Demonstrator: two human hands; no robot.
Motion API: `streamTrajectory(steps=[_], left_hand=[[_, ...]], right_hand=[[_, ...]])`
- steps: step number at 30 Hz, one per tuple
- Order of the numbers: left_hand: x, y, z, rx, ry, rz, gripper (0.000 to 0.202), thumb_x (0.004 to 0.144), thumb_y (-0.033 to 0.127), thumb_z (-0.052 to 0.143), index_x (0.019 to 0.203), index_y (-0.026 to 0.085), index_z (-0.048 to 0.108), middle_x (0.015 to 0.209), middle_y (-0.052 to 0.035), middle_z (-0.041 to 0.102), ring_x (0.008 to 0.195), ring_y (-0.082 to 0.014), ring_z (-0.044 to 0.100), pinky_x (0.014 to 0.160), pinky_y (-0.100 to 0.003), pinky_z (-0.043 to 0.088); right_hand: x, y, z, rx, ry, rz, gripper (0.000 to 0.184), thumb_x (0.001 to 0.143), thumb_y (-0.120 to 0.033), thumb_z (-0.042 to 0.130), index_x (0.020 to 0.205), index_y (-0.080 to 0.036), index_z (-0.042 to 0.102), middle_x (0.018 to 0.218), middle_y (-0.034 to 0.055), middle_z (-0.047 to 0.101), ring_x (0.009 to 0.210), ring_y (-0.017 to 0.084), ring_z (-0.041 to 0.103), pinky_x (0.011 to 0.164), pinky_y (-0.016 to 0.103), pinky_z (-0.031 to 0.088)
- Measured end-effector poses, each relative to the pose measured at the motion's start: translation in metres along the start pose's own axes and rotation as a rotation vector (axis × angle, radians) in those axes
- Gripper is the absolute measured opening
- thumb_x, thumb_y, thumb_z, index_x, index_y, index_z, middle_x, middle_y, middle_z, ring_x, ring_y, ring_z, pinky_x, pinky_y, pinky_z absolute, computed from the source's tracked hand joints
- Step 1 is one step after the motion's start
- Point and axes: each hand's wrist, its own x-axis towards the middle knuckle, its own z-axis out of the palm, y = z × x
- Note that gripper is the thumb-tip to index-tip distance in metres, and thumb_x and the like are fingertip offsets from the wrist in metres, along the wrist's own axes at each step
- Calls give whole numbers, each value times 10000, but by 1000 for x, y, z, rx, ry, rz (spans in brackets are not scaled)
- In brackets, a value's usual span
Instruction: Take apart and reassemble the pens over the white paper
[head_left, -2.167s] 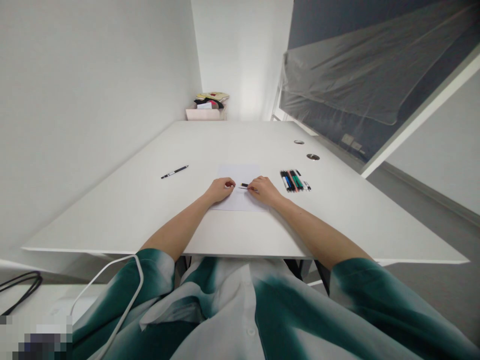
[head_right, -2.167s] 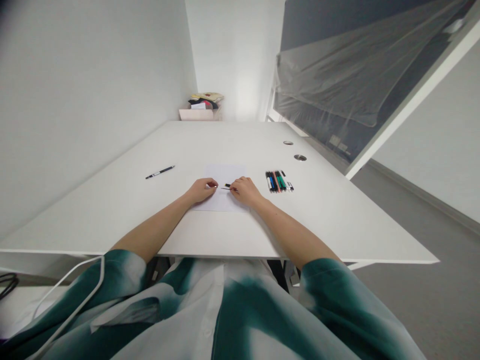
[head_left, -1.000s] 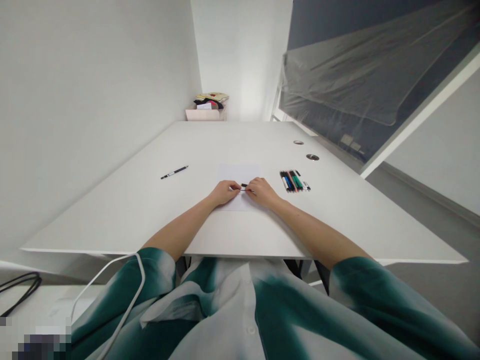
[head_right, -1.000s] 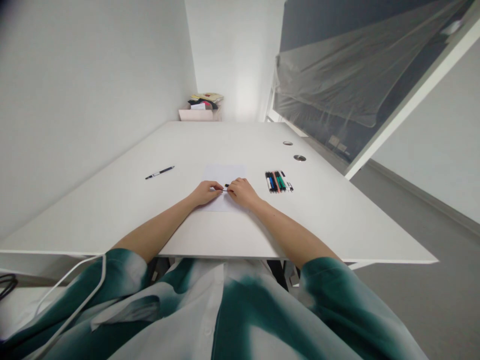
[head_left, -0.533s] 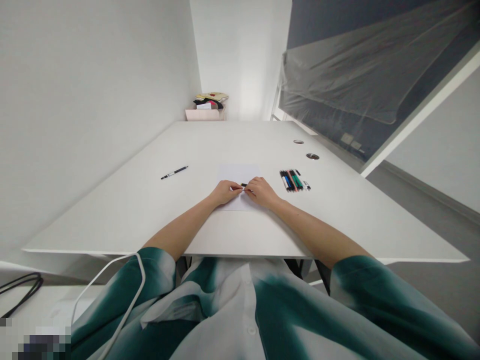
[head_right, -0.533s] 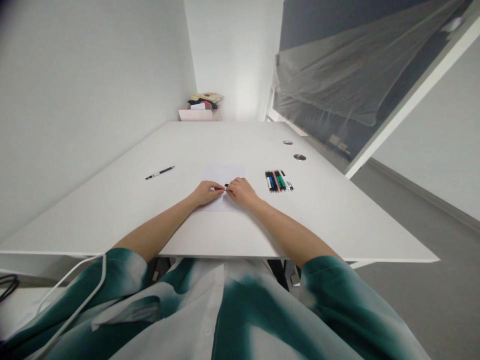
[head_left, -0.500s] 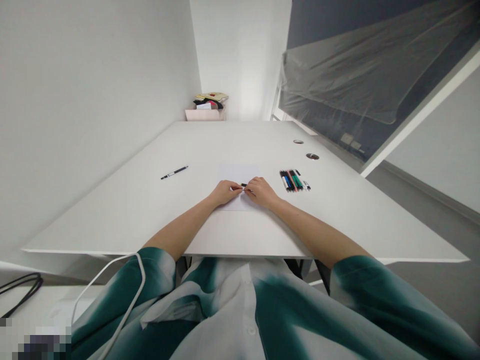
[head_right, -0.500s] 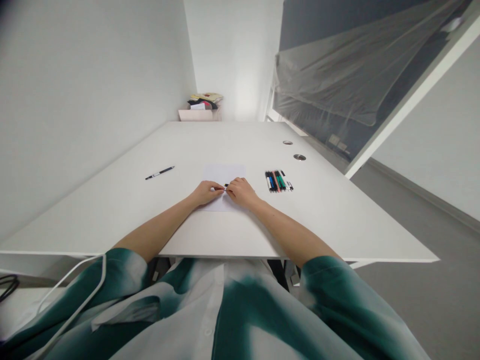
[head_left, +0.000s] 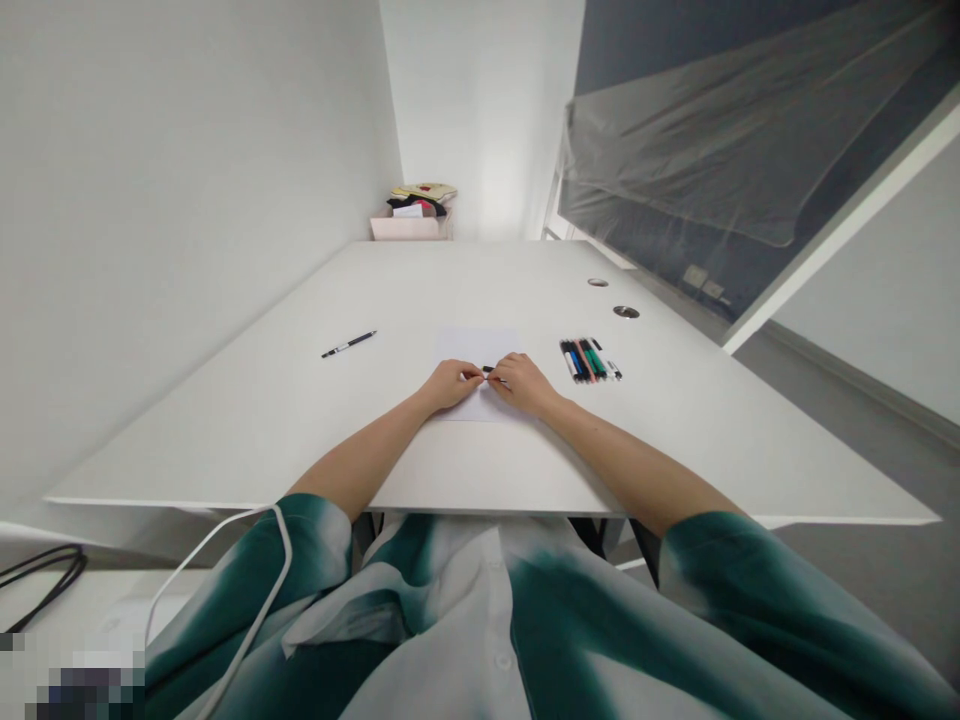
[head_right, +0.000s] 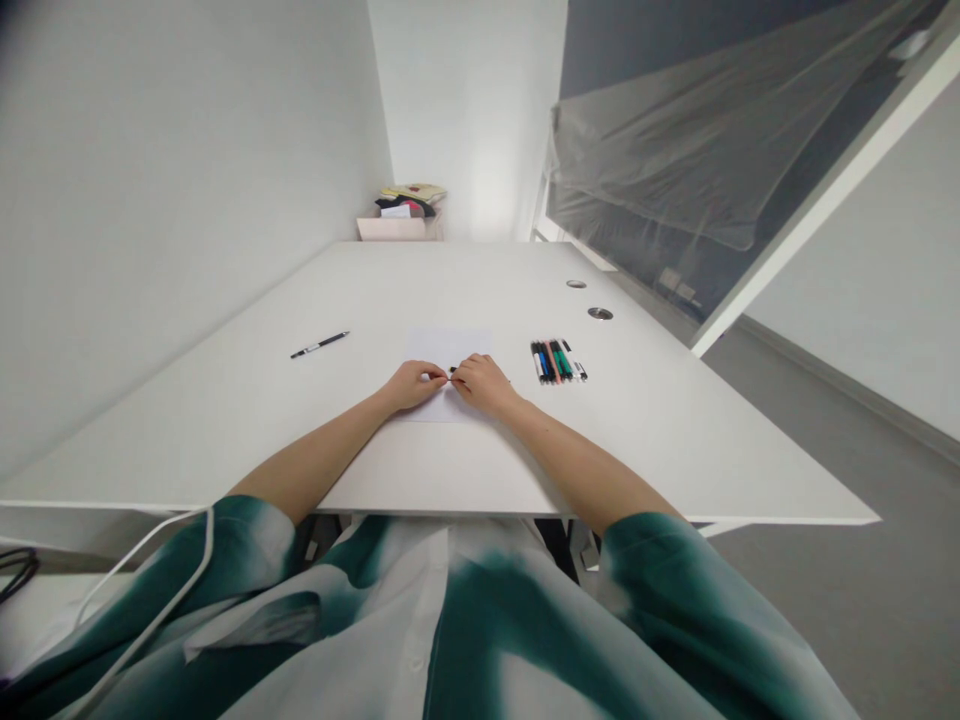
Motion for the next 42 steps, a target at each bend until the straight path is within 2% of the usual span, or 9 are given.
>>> streamTrajectory(steps=[6, 11, 13, 16, 20, 26, 35, 42], left_hand=[[1, -8, -8, 0, 22, -14, 258, 824, 288, 553, 915, 177, 767, 912, -50, 763, 848, -191, 670, 858, -303, 496], [-1, -24, -24, 20, 61, -105, 287, 819, 317, 545, 917, 159, 764, 905, -63, 758, 833, -203, 664, 846, -322, 494], [-2, -30, -30, 17, 73, -138, 289, 817, 323, 544, 913, 160, 762, 904, -65, 757, 828, -205, 661, 832, -325, 496], [-2, -37, -34, -8, 74, -161, 274, 812, 314, 554, 902, 158, 760, 906, -71, 756, 841, -205, 660, 832, -325, 492], [-1, -43, -35, -30, 69, -173, 250, 803, 291, 569, 881, 151, 760, 892, -81, 755, 840, -201, 657, 838, -322, 487], [-2, -46, -36, -58, 63, -180, 270, 792, 295, 569, 894, 135, 761, 905, -95, 750, 853, -209, 650, 856, -339, 475], [-3, -55, -39, -88, 77, -198, 283, 767, 321, 578, 865, 132, 764, 893, -102, 749, 837, -217, 638, 848, -352, 469], [-3, -50, -37, -96, 80, -179, 268, 764, 319, 583, 849, 145, 769, 879, -96, 749, 837, -219, 639, 851, -353, 471]], right_hand=[[-1, 7, 0, 55, 81, 29, 255, 934, -292, 525, 1001, -163, 734, 962, 113, 712, 963, 237, 578, 853, 335, 367], [-3, 27, 1, 110, 208, 228, 293, 942, -214, 448, 1028, -144, 719, 1002, 121, 705, 963, 239, 585, 895, 356, 400], [-4, 33, 2, 100, 185, 292, 280, 919, -189, 465, 1008, -144, 727, 1006, 120, 705, 964, 242, 586, 897, 360, 409], [-5, 33, 3, 59, 84, 336, 258, 899, -213, 511, 982, -149, 747, 1015, 119, 707, 962, 248, 590, 881, 351, 416], [-3, 25, 3, -9, -34, 333, 251, 897, -263, 553, 994, -176, 768, 1014, 116, 709, 945, 250, 593, 841, 335, 417], [-1, 24, 1, -47, -103, 338, 280, 925, -233, 510, 1045, -200, 762, 1041, 98, 704, 982, 239, 581, 857, 314, 407], [-6, 36, -1, -28, -70, 371, 295, 919, -201, 504, 1085, -191, 747, 1077, 107, 689, 1015, 265, 568, 878, 341, 404], [-5, 35, 0, -10, -44, 353, 274, 914, -205, 522, 1055, -189, 755, 1048, 111, 694, 1007, 267, 572, 878, 353, 410]])
